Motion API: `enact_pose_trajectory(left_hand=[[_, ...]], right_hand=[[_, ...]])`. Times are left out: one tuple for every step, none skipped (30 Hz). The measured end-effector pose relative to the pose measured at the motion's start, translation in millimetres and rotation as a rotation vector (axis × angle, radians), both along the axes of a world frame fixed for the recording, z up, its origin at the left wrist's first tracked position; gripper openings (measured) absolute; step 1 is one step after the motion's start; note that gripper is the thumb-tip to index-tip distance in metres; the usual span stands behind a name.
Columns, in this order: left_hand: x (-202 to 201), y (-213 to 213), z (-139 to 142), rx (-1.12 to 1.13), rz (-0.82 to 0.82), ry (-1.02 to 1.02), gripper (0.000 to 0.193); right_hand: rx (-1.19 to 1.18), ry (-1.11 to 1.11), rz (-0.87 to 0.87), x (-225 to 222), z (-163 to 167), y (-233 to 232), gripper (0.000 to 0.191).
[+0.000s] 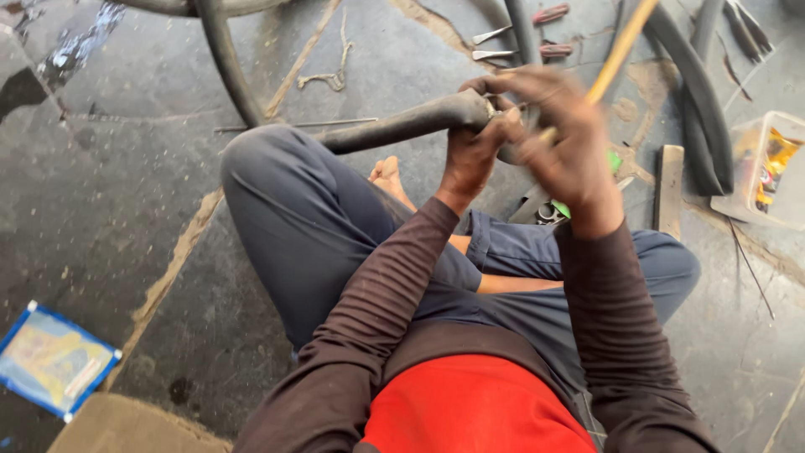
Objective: The person sits on the floor and repairs a bicycle inner tube by applying glue, attaching a patch, and using a hammer to secure it. They then use a tool to manipulate the tube valve and inspect the tube before placing it on the floor.
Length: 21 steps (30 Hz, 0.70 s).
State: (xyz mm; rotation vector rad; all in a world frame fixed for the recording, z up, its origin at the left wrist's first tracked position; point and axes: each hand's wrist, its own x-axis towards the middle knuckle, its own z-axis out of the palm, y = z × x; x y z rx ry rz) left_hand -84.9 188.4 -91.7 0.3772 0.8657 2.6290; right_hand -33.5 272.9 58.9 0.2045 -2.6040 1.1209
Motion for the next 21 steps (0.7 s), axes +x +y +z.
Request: enact_pose_trajectory(left_hand=[[-2, 5, -11, 0.028, -0.009, -0.004, 0.043], [-3, 9, -23, -0.155, 0.101, 0.134, 0.039], [-4, 14, -37, -0.338, 0.213, 0.269, 0.035], [-6, 19, -51, -0.520, 0.328, 0.410, 0.031], [-9, 25, -64, -0.605, 0.348, 0.513, 0.037], [-8, 32, -75, -0.699, 0.373, 0.614, 0.044], [-10, 34, -86, -0.816, 0.412, 0.717, 0.052], [-8, 38, -91, -0.917, 0.464, 0.762, 0.044], [-10, 41, -95, -1.018, 0.524, 0.810, 0.037], [-11, 39, -96, -0.979, 0.379, 0.789, 0.042], [-12, 38, -93, -0.922, 0.220, 0.768, 0.047], [-16, 33, -89, -0.892, 0.069, 0.725, 0.040], [-19, 29, -84, -0.858, -0.082, 0.673, 0.034], [-23, 21, -76, -0.821, -0.232, 0.612, 0.030], [-27, 14, -67, -0.974, -0.307, 0.655, 0.030], [-30, 5, -57, -1.124, -0.387, 0.693, 0.030], [-32, -3, -45, -1.274, -0.472, 0.721, 0.030], [-35, -11, -33, -1.324, -0.529, 0.816, 0.032], [-39, -20, -20, -1.372, -0.586, 0.916, 0.033], [-45, -30, -5, -1.420, -0.645, 1.015, 0.035], [-56, -43, 10, -1.413, -0.566, 0.935, 0.034]], right_hand=[[0.047, -0.033, 0.049, 4, 2, -7, 0.054], [0.100, -0.053, 0.044, 8, 2, -12, 0.056], [0.151, -0.078, 0.044, 11, 1, -18, 0.059], [0.202, -0.099, 0.047, 12, -1, -21, 0.061], [0.186, -0.117, 0.023, 12, -4, -23, 0.062], [0.163, -0.135, 0.010, 12, -8, -24, 0.062], [0.128, -0.145, 0.017, 11, -13, -24, 0.062], [0.123, -0.119, 0.006, 10, -19, -24, 0.064], [0.120, -0.084, -0.003, 9, -25, -22, 0.065], [0.120, -0.052, -0.027, 9, -32, -20, 0.067], [0.071, 0.002, -0.058, 10, -39, -17, 0.069], [0.024, 0.053, -0.097, 11, -47, -13, 0.072], [-0.022, 0.097, -0.135, 13, -54, -8, 0.075], [-0.060, 0.044, -0.130, 14, -62, -2, 0.076], [-0.095, -0.008, -0.129, 15, -69, 5, 0.078], [-0.126, -0.064, -0.131, 17, -77, 12, 0.080], [-0.152, -0.177, -0.132, 18, -85, 18, 0.077], [-0.180, -0.288, -0.130, 19, -94, 23, 0.074], [-0.206, -0.395, -0.127, 19, -102, 25, 0.072], [-0.054, -0.471, -0.128, 20, -112, 25, 0.065], [0.097, -0.544, -0.130, 21, -121, 23, 0.058]])
